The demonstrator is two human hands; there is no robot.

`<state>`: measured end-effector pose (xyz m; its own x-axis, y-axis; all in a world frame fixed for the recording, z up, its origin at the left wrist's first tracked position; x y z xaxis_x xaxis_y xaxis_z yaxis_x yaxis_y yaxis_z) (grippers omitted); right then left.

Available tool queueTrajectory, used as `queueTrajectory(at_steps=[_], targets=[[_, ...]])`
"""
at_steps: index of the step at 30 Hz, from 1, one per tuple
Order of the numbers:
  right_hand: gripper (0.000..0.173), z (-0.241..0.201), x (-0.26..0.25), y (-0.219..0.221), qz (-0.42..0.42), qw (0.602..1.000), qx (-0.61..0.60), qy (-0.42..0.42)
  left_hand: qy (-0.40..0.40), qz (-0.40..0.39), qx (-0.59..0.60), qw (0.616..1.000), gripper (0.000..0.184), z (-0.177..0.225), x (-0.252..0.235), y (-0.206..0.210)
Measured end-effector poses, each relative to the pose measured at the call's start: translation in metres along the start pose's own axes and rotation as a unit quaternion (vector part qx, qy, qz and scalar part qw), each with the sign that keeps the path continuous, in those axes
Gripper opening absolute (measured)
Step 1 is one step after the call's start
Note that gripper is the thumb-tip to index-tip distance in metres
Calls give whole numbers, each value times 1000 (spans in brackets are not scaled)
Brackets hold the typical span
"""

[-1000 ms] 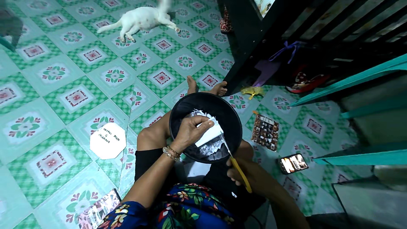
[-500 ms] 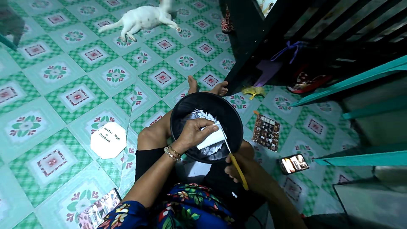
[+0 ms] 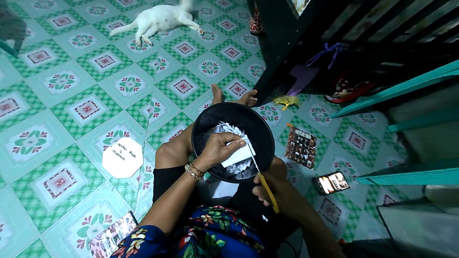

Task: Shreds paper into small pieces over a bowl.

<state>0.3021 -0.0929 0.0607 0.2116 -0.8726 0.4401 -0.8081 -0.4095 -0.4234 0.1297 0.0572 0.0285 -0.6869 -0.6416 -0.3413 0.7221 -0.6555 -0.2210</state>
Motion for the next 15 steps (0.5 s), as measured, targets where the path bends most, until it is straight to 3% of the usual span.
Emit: queueTrajectory(at_steps=[7,10,12,15], targets=[[31,-7,0,3,29,1000,-6,6,-43,-6,20,999,12,4,0,-3],[32,-4,-1,6,67,998,-4,-13,-92,22,113,989,10,7,5,-4],[33,-2,-2,7,93,995,-11,-31,-147,60,231,960,19,9,7,-4],[37,0,-4,10,124,990,-2,-63,-209,103,408,883,32,8,10,2]])
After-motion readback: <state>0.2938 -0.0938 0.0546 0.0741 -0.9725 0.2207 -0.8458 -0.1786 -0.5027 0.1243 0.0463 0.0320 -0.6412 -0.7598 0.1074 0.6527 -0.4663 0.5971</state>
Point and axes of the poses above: each hand's wrist, its own x-axis away from the middle knuckle, its own y-axis out of the palm, z = x × y, the point moved 2 cm from there along -x, towards the middle knuckle, and after that the axes turned 12 degrees about -z, right-handed, at the moved point
